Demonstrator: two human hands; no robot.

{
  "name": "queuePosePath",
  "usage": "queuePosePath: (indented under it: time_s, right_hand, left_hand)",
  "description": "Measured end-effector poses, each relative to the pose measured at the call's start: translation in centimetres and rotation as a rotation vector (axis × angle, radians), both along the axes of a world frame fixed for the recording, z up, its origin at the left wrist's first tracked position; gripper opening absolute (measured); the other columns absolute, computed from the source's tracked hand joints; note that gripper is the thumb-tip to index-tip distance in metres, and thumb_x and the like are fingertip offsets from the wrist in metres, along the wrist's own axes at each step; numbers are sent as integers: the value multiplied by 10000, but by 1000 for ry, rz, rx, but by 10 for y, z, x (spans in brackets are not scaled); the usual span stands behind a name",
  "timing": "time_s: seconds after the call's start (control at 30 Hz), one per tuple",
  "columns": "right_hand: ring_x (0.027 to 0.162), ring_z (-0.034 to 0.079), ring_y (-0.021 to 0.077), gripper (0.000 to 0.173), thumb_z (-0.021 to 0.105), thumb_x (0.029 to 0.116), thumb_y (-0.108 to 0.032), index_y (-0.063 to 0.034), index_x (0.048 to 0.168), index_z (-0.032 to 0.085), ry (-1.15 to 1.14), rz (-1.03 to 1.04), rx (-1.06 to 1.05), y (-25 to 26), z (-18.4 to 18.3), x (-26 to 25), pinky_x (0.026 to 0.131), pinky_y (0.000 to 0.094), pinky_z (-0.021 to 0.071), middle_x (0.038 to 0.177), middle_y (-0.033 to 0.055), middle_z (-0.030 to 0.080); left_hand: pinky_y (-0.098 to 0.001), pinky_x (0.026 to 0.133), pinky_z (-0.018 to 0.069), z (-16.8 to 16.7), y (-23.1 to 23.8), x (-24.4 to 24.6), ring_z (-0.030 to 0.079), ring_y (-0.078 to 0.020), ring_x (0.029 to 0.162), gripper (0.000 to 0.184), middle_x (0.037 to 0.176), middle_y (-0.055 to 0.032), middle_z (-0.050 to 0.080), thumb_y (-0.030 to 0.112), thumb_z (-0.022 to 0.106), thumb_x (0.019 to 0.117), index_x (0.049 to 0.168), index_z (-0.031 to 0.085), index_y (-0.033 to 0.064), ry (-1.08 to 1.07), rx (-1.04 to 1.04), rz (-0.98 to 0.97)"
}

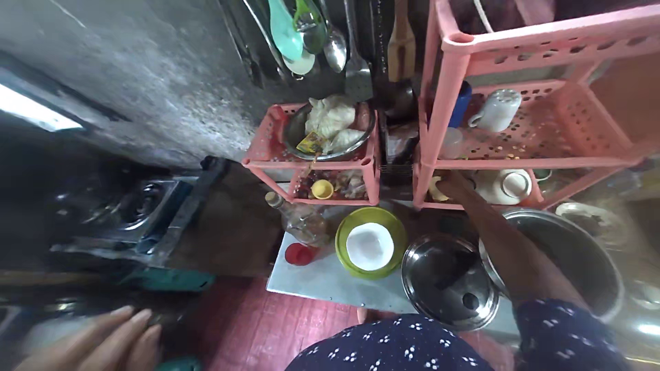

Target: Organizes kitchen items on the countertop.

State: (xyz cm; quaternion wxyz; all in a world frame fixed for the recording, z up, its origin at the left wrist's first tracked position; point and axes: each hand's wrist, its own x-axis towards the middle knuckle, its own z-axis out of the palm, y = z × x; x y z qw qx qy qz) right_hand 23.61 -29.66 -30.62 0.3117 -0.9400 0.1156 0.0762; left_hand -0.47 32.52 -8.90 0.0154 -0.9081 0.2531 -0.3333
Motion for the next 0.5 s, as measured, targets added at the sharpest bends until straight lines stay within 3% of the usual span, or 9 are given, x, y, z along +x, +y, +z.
queuePosePath:
  time_s: [0.07,0.17,0.27,0.33,0.4,0.43,0.5]
  right_hand:
    - [1224,585,503,344,588,1027,-194,-12,1315,637,-55,-23,-42,-5,13,-27,994,719,446,1311,303,617]
    - [1272,560,483,374,587,1051,-241,-24,1353,624,-83,50,-55,-10,29,-58,1050,683,431,1381,284,580]
    - [1198,621,440,345,575,1063,-266,-28,1298,657,-123,129,-5,4,49,-92,1026,663,460,1293,254,644]
    - [1221,631,423,364,515,1082,-284,-56,1329,656,-150,160,-88,15,59,-115,1040,651,465,1325,222,653]
    - [1205,652,320,355,536,1065,-256,-37,1313,665,-263,101,28,25,68,-139,1052,542,500,1304,192,671]
    - [1124,662,259,321,571,1048,-225,-3,1257,672,-304,30,147,31,74,-152,1007,471,525,1231,190,681]
    - [1041,681,243,297,610,1028,-186,29,1221,677,-340,-93,206,45,84,-179,951,446,553,1178,203,691]
  left_hand:
    - [-458,951,535,-11,-3,21,662,-318,1123,307,1209,-181,681,287,609,1020,1204,706,63,122,-17,105]
    - [-595,924,535,-41,3,77,654,-437,1153,430,1264,-242,663,369,513,1051,1274,677,40,304,15,207]
    - [-679,928,510,-82,14,151,619,-492,1198,379,1332,-275,615,269,544,1053,1335,639,35,484,24,210]
    - [-686,945,503,-108,14,202,600,-476,1240,362,1413,-244,575,186,572,1047,1385,608,61,589,57,196]
    - [-683,973,489,-128,4,247,578,-467,1274,380,1489,-201,529,139,538,1057,1429,573,74,672,110,157]
    - [-683,995,473,-134,-4,266,561,-468,1295,379,1512,-198,509,127,511,1064,1433,565,59,724,141,138]
    - [-682,998,467,-142,-23,296,575,-471,1272,349,1472,-212,543,111,502,1056,1382,588,16,830,147,96]
